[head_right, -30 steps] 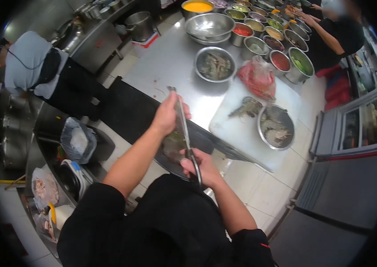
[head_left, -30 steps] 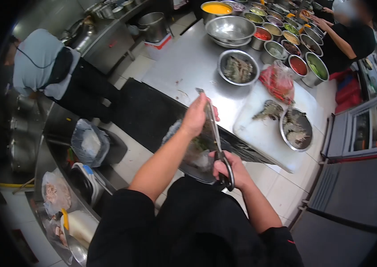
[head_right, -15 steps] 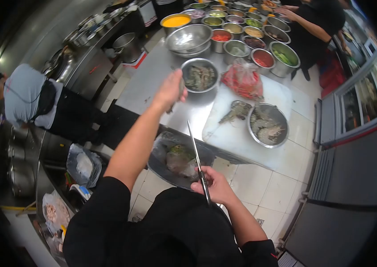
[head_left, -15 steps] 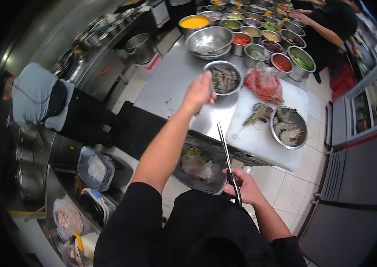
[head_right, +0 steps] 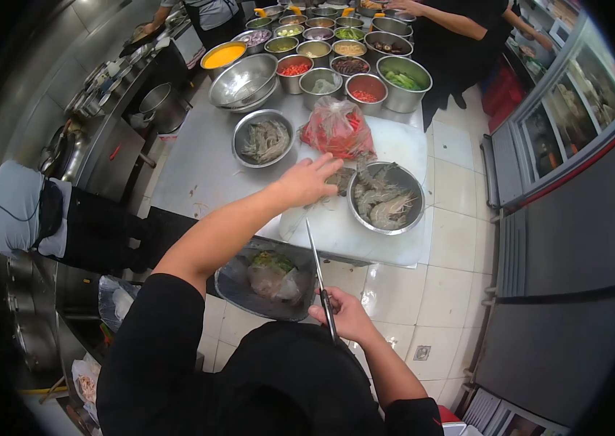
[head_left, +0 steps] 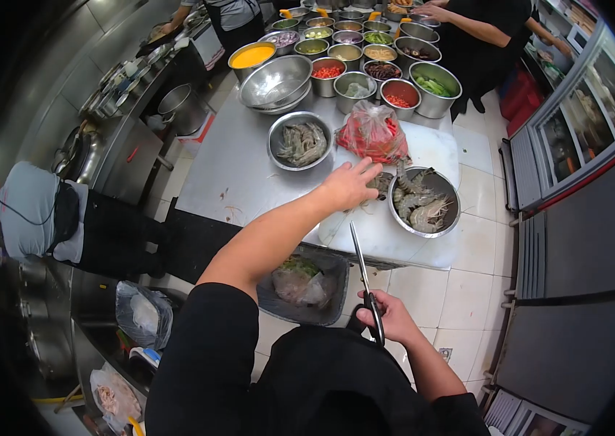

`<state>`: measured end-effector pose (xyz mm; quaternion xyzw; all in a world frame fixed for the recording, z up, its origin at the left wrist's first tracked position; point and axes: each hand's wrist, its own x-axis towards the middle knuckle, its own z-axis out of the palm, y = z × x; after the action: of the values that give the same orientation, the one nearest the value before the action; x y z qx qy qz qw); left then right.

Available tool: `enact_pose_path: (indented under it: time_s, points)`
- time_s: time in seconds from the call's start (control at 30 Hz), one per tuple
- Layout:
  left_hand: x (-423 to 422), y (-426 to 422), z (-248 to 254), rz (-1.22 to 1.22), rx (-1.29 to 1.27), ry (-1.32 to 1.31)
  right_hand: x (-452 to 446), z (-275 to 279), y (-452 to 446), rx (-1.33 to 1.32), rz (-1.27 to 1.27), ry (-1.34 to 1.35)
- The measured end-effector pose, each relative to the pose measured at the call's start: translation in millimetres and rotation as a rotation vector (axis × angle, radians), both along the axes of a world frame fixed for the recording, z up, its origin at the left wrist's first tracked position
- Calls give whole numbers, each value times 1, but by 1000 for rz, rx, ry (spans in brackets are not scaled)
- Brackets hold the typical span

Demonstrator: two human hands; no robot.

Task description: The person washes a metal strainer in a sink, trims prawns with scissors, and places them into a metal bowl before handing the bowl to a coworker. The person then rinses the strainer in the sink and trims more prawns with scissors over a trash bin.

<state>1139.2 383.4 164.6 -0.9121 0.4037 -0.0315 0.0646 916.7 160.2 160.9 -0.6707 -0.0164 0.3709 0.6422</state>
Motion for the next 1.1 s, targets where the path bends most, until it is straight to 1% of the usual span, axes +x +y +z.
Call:
enact_pose_path:
  time_s: [0.07,0.1,0.2,0.27,0.33,0.4,0.47,0.53,0.57,0.6,0.67,0.77,0.83,0.9,1.0,1.03,1.1]
  points:
    - [1,3,0,-20,27,-3,-1,-2,-2,2,-12,-25]
    - [-1,7,1,-28,43,-3,-2,-1,0,28,-56,4]
    - [-16,27,-9,-105,-81,-130,-3,-7,0,9,-65,11]
    - [-36,41,-14,114,-99,111,-3,-7,-2,33,-33,-26]
    - [-83,67,13,320,-375,290,-4,-8,0,64,-7,-66]
    - [-140,97,21,686,-744,451,-6,-10,6,102,20,-112]
    - [-191,144,-6,987,-1084,550,-5,-10,15,62,128,-110]
    - [-242,173,-20,1191,-1810,718,-3,-13,32,52,249,-90]
    - [-266,189,-29,1205,-1929,726,-3,-15,44,60,306,-73]
    - [-285,196,-29,1310,-1963,701,-4,-17,56,67,364,-57]
    - [-312,203,-33,1438,-2022,711,-5,-33,83,79,530,-93]
    - [-327,195,-31,1461,-2053,762,-12,-46,127,116,724,-72]
    - [-331,185,-31,1419,-2060,815,-21,-65,149,147,824,-57]
    - [-331,175,-30,1395,-2092,847,-28,-64,164,148,903,-68]
    - [-330,161,-22,1394,-2091,867,-36,-64,177,143,858,-106]
    - [-331,158,-20,1390,-2091,871,-39,-69,179,151,807,-147]
    - [-333,155,-23,1357,-2076,872,-38,-65,185,127,761,-189]
